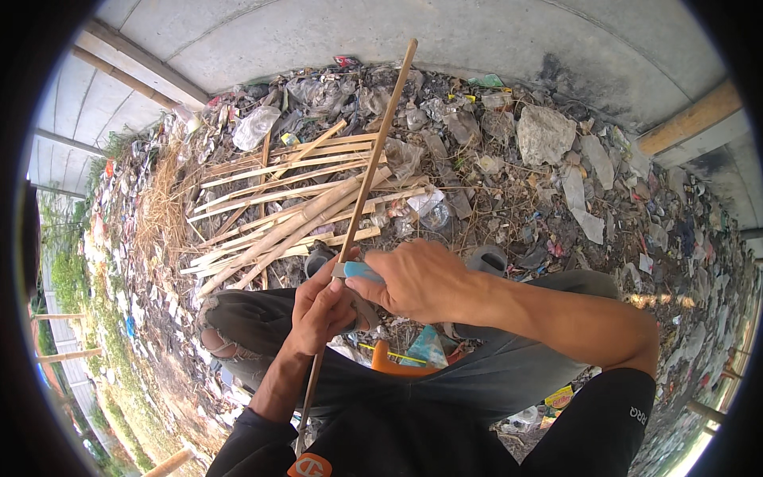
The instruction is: The person sits on the ground and uses a utility knife to shave the surface of a long bamboo stick. They hold the stick with one hand and scrape along its length with the other, removing thin strips of material.
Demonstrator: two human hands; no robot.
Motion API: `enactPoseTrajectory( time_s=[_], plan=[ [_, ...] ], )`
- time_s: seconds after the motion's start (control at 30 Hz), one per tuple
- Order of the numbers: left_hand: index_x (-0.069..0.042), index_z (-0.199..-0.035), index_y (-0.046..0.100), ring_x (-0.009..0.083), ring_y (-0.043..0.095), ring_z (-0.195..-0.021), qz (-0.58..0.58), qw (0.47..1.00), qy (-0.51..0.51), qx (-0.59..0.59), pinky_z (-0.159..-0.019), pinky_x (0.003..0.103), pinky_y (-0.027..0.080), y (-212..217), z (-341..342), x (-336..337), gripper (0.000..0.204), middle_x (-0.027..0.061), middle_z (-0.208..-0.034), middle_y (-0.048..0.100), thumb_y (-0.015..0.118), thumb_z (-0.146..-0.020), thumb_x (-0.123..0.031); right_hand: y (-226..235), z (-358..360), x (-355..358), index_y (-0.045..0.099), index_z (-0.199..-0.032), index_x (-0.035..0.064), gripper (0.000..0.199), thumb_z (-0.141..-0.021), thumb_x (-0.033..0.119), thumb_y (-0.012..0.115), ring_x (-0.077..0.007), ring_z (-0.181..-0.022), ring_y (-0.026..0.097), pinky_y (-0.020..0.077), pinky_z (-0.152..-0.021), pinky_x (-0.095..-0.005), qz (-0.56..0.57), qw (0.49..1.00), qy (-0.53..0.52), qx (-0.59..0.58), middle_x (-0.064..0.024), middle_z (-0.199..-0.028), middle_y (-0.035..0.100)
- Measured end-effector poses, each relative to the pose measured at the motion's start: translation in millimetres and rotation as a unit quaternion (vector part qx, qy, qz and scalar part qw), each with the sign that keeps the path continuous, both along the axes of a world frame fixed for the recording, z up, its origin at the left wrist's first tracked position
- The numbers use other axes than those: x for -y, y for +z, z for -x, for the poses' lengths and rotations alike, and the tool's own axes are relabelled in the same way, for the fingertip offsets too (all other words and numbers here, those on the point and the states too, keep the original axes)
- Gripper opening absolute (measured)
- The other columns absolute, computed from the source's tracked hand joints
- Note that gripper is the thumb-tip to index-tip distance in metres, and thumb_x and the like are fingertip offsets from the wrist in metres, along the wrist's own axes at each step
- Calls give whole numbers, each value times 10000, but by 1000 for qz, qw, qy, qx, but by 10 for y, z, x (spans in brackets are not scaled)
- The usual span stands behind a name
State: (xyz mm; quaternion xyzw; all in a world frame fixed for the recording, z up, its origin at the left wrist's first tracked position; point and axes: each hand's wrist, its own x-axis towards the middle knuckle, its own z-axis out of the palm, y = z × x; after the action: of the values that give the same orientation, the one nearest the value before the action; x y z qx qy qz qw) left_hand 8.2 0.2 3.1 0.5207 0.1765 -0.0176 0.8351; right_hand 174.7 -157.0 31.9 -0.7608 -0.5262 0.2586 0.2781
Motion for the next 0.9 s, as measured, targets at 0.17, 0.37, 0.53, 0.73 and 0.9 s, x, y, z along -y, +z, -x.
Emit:
enactPoseTrajectory(
  time_s=[0.17,0.37,0.53,0.73,0.9],
  plan=[
    [22,-1615,345,15,255,-478,66,998,9,-4,-442,189,243,0,-57,-40,602,-85,-618,316,513,-1111,-260,-89,-143,-78,639,-925,-2,549,-1065,522,551,-466,-613,665,511,-569,-550,-41,998,-26,45,-234,-600,624],
    [19,-1623,337,22,255,-467,100,994,-42,2,-446,201,271,-72,99,-8,622,-75,-591,309,505,-1101,-276,45,-1075,-75,669,-883,4,564,-1096,499,501,-445,-683,688,520,-646,-540,4,975,-217,42,-212,-654,649],
    [7,-1625,332,46,237,-444,159,987,-12,-25,-420,219,275,-65,-2,-46,651,-67,-596,294,513,-1102,-336,-9,-312,-83,697,-960,-9,594,-1077,541,506,-464,-736,701,546,-689,-546,19,999,-26,-22,-253,-716,680],
    [-4,-1628,323,47,204,-439,177,984,14,-25,-389,213,262,-20,-17,-39,642,-72,-608,258,520,-1103,-315,-22,1,-102,699,-986,-25,600,-1081,533,499,-477,-680,686,537,-644,-565,19,998,-29,-56,-251,-690,672],
    [0,-1630,317,46,197,-441,182,983,-17,-28,-384,212,263,-38,136,-35,639,-76,-600,247,527,-1098,-286,38,-704,-104,673,-908,-25,607,-1098,521,487,-462,-627,646,491,-593,-539,9,989,-135,-55,-237,-641,623]
  ],
)
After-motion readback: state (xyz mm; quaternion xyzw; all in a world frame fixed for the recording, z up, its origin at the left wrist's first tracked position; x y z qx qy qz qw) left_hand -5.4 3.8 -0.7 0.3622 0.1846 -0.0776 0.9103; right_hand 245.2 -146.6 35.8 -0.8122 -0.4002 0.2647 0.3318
